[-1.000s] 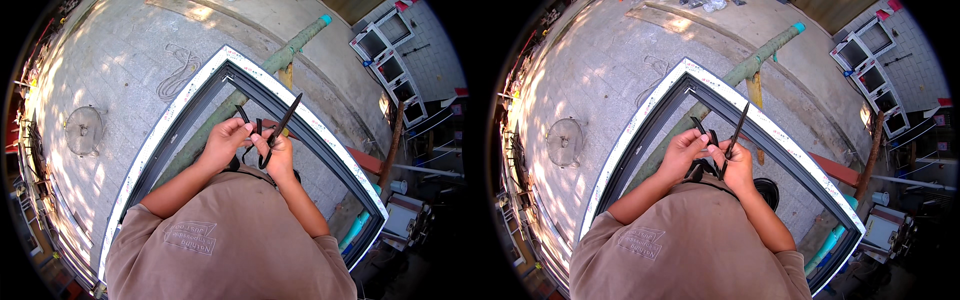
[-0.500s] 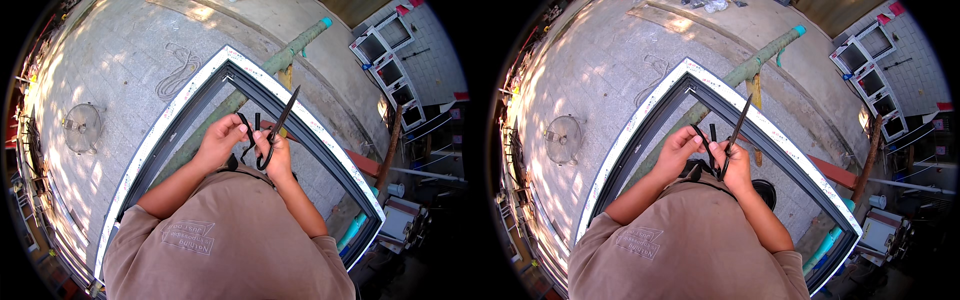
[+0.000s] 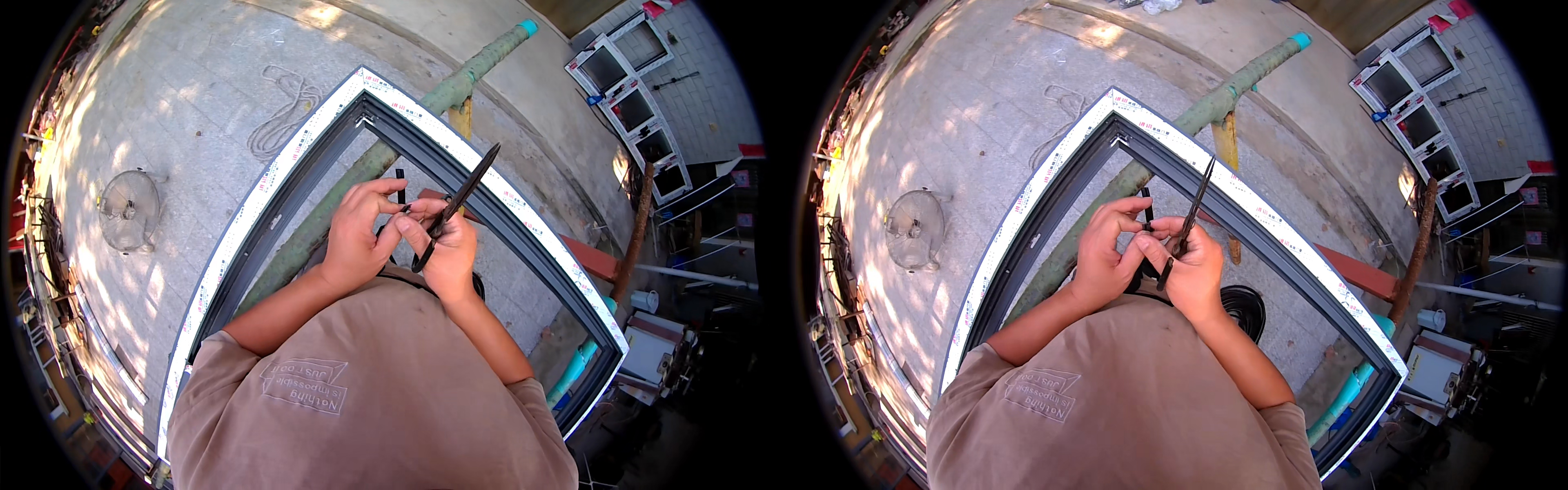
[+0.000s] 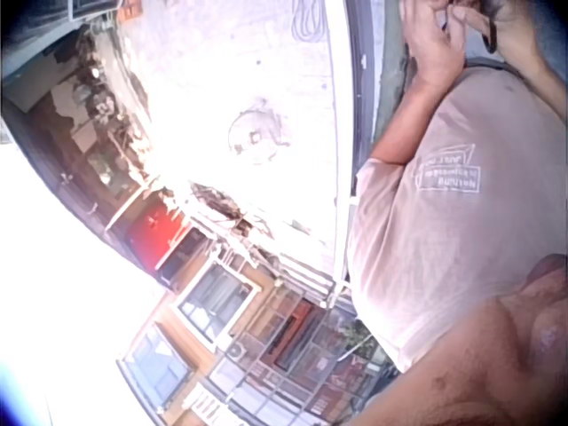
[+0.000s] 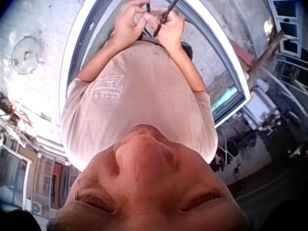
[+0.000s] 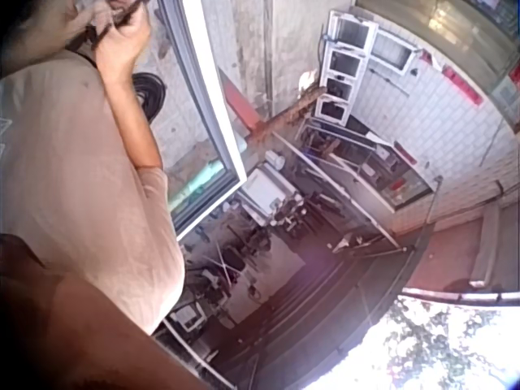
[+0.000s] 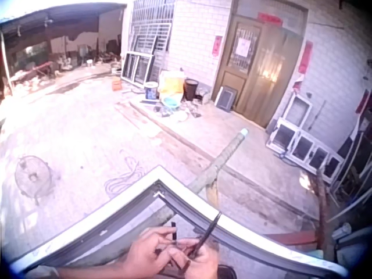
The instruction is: The person installs a rubber seal into a window frame by cutting lengths from a spool with shears and pressing the seal into the frame channel by hand.
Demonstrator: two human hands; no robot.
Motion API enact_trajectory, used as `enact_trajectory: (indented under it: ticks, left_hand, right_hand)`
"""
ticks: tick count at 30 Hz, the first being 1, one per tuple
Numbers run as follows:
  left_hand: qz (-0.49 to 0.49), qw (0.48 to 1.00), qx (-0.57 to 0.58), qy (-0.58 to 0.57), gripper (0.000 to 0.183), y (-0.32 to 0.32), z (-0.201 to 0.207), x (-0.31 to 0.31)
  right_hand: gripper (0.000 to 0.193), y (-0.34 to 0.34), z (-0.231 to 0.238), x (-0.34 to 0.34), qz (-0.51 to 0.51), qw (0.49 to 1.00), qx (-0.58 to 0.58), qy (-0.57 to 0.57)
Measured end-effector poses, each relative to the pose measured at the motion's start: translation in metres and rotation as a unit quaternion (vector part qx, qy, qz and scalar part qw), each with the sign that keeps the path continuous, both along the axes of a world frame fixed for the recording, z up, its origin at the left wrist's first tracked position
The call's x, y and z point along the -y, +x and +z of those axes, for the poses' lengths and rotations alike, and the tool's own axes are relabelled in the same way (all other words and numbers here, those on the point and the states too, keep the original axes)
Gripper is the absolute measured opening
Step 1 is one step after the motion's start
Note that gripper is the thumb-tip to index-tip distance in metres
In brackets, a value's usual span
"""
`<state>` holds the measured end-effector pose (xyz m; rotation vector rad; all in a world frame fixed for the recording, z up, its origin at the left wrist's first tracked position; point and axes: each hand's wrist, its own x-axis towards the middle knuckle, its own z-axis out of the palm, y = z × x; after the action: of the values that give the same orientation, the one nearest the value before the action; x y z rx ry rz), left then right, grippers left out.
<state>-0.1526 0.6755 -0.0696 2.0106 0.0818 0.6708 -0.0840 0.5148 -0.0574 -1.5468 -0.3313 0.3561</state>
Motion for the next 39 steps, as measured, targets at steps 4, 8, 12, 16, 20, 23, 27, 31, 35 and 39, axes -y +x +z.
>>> enact_trajectory:
  ticks: [4,8,12,16,20,23,27,31,35,39]
  left_hand:
    - [0.015,1.0,0.013,0.022,0.017,0.003,0.003,0.004]
    - [0.01,1.0,0.024,0.01,0.016,0.006,0.004,0.012]
    - [-0.069,0.987,-0.041,-0.141,0.014,0.007,0.0,0.01]
    - [-0.116,0.942,-0.085,-0.304,0.031,0.013,0.001,0.007]
    - [-0.217,0.91,-0.119,-0.331,0.064,0.037,0.044,-0.007]
    - [-0.314,0.888,-0.088,-0.323,0.061,0.054,0.054,-0.013]
    - [-0.364,0.865,-0.066,-0.339,0.05,0.066,0.078,-0.021]
    - [-0.3,0.889,-0.06,-0.34,0.035,0.07,0.091,-0.024]
    - [-0.228,0.921,-0.057,-0.311,0.028,0.07,0.089,-0.032]
    - [-0.164,0.899,-0.037,-0.405,0.025,0.066,0.092,-0.022]
  right_hand:
    - [0.028,0.002,0.001,-0.001,-0.006,1.0,0.01,-0.018]
    - [0.019,-0.001,0.0,-0.004,-0.055,0.998,-0.001,-0.017]
    - [0.009,0.004,0.006,0.003,-0.07,0.993,0.065,-0.066]
    - [0.007,0.015,0.036,0.005,-0.07,0.99,0.072,-0.095]
    - [0.012,0.039,0.069,0.006,-0.058,0.992,0.109,-0.031]
    - [0.016,0.051,0.12,0.002,-0.03,0.994,0.1,0.033]
    - [0.021,0.067,0.143,0.004,-0.037,0.991,0.12,0.041]
    - [0.022,0.069,0.156,0.006,-0.054,0.992,0.097,0.051]
    - [0.024,0.069,0.149,0.01,-0.075,0.992,0.093,0.047]
    - [0.024,0.07,0.134,0.024,-0.12,0.99,0.058,0.052]
